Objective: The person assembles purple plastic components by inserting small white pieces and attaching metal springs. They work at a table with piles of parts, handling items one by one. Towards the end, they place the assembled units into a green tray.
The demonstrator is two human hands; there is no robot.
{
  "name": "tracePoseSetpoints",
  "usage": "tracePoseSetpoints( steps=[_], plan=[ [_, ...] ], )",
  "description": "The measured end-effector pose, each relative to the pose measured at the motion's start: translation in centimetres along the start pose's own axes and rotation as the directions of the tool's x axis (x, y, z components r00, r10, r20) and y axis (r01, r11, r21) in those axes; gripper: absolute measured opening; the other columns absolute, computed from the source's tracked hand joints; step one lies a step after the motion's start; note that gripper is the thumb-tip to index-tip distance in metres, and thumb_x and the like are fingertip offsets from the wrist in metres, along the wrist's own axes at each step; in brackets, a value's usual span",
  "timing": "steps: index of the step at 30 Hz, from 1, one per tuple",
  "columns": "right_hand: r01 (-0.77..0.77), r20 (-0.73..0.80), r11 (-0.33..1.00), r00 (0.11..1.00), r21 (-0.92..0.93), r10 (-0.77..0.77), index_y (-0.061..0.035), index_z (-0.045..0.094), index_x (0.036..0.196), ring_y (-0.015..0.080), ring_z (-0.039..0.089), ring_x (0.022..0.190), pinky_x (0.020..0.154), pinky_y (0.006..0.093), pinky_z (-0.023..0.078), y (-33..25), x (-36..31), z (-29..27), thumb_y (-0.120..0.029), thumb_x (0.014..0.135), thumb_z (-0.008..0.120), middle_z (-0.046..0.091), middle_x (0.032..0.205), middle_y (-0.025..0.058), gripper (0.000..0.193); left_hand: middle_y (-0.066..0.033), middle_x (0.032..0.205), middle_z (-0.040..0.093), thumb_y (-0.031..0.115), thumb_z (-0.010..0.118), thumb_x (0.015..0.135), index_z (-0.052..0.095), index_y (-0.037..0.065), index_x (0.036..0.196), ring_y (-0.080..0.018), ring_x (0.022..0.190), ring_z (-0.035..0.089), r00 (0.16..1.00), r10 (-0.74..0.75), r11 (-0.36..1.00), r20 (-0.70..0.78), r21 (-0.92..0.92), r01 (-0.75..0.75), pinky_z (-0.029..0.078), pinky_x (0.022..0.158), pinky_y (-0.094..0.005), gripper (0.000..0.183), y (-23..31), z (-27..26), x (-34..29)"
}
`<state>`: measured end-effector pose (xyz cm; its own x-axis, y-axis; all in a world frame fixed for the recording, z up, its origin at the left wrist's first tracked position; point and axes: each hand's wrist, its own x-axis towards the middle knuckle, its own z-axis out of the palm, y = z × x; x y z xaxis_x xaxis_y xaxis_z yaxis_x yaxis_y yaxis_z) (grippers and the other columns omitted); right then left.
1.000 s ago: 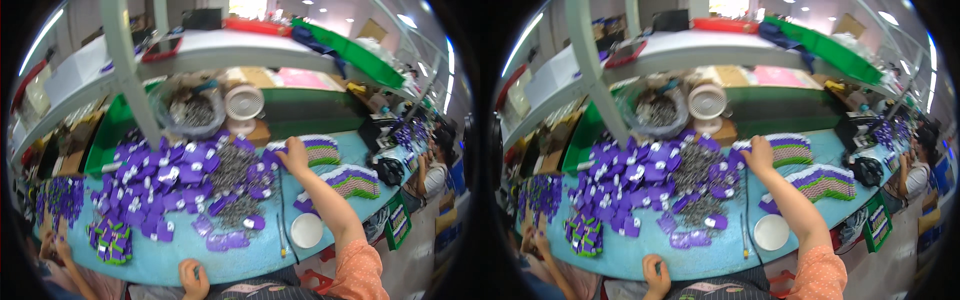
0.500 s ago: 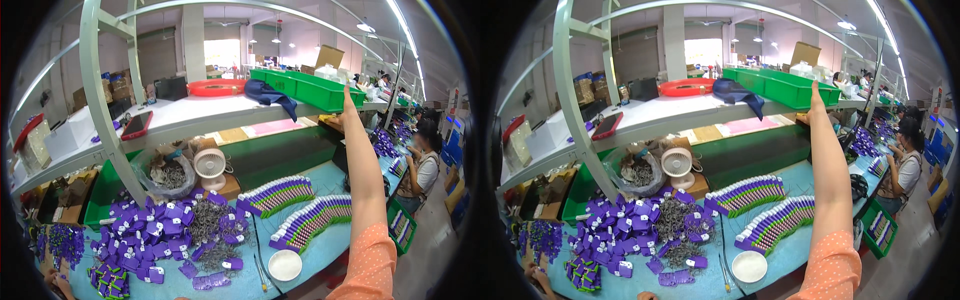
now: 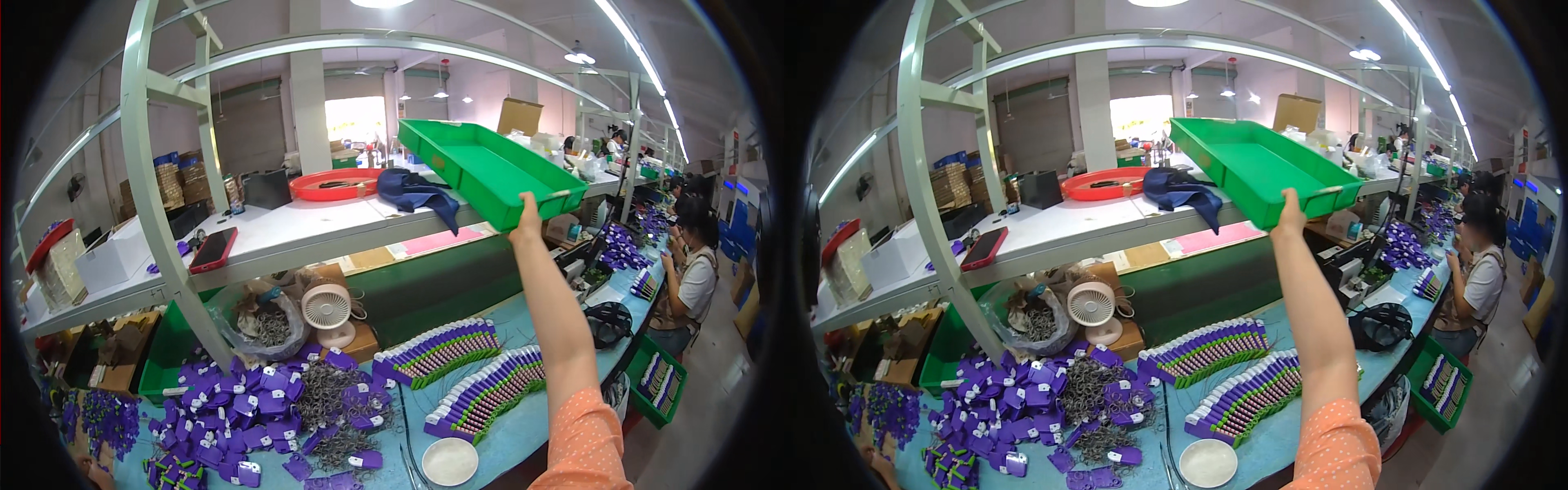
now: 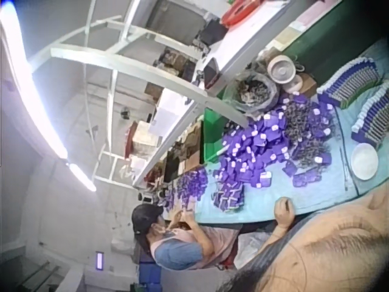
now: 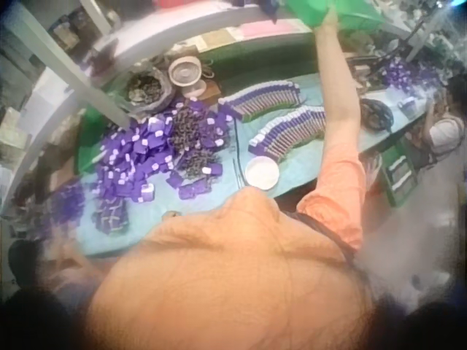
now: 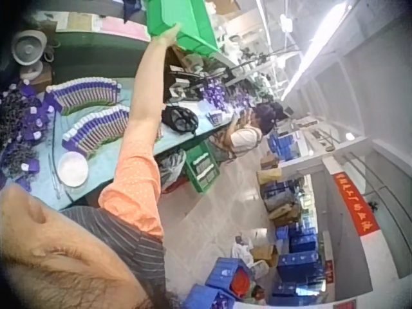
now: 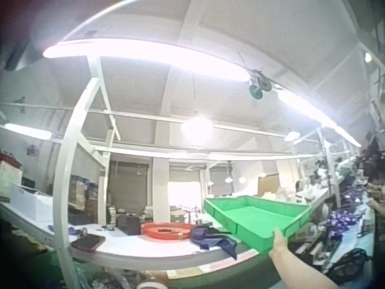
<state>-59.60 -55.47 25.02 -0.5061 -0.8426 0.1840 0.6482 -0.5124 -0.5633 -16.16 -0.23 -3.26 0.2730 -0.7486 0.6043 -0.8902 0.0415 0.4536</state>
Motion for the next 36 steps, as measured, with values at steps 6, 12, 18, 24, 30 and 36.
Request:
tracePoseSetpoints(
  steps=[6,12,18,24,30,36],
  plan=[
    [0.166,0.002,0.982,0.986,0.095,-0.167,0.0037,0.055,0.105,0.0202,0.059,0.091,0.078,0.0345,0.048,0.2,-4.2,-4.3,-0.013,0.074,0.063,0.058,0.103,0.0081,0.036,-0.0187,0.087,0.06,0.003,0.058,0.08,0.059,-0.001,0.089,-0.0371,0.079,0.056,0.999,-0.023,1.0,0.043,0.021,0.022,0.046,0.071,-0.0418,0.01,-1.0,0.5,-0.7],
    [0.138,0.099,0.977,0.983,0.161,-0.155,-0.0015,0.057,0.101,0.0221,0.06,0.088,0.078,0.0344,0.048,-6.5,-12.8,-10.8,-0.019,0.078,0.059,0.061,0.095,0.0078,0.029,-0.0186,0.091,0.06,0.005,0.057,0.083,0.058,-0.001,0.094,-0.0353,0.082,0.057,0.998,-0.012,0.996,-0.058,-0.094,0.007,0.046,0.074,-0.0407,0.012,-1.2,0.5,-0.2],
    [0.137,0.087,0.943,0.981,0.302,-0.171,-0.0072,0.059,0.091,0.0253,0.06,0.088,0.08,0.0403,0.05,-19.3,-29.4,-22.8,-0.024,0.08,0.055,0.063,0.095,0.0088,0.021,-0.0169,0.102,0.056,0.006,0.053,0.088,0.056,-0.001,0.101,-0.029,0.094,0.053,0.982,-0.185,0.911,-0.046,-0.382,0.154,0.043,0.084,-0.037,0.015,-3.6,-0.3,-0.3],
    [0.498,-0.072,0.842,0.85,-0.207,-0.521,-0.0012,0.056,0.107,0.0263,0.058,0.098,0.09,0.0416,0.045,-35.4,-50.6,-36.1,-0.024,0.082,0.053,0.062,0.101,0.0111,0.034,-0.0153,0.101,0.055,0.01,0.052,0.091,0.054,-0.005,0.101,-0.0265,0.094,0.051,0.996,-0.045,0.905,-0.075,-0.426,0.009,0.042,0.087,-0.037,0.018,-1.3,-1.4,3.8],
    [0.45,-0.219,0.359,0.334,-0.818,-0.917,0.0003,0.047,0.124,0.0257,0.055,0.103,0.089,0.0397,0.044,-47.7,-67.2,-37.5,-0.02,0.079,0.057,0.054,0.118,0.0143,0.05,-0.0163,0.103,0.055,0.016,0.056,0.092,0.053,-0.004,0.106,-0.0272,0.094,0.052,0.995,0.088,0.894,-0.054,-0.436,-0.103,0.041,0.09,-0.0398,0.025,0.1,-2.1,6.3],
    [-0.773,0.465,-0.456,0.238,-0.441,-0.853,-0.0079,0.04,0.135,0.0318,0.051,0.111,0.089,0.0401,0.043,-45.0,-67.4,-37.5,-0.03,0.067,0.069,0.051,0.122,0.0191,0.077,-0.0195,0.111,0.052,-0.001,0.041,0.089,0.048,-0.003,0.103,-0.0297,0.102,0.05,0.892,0.405,0.619,-0.201,-0.657,-0.43,0.039,0.094,-0.0434,0.016,6.1,0.0,4.9]
  ],
)
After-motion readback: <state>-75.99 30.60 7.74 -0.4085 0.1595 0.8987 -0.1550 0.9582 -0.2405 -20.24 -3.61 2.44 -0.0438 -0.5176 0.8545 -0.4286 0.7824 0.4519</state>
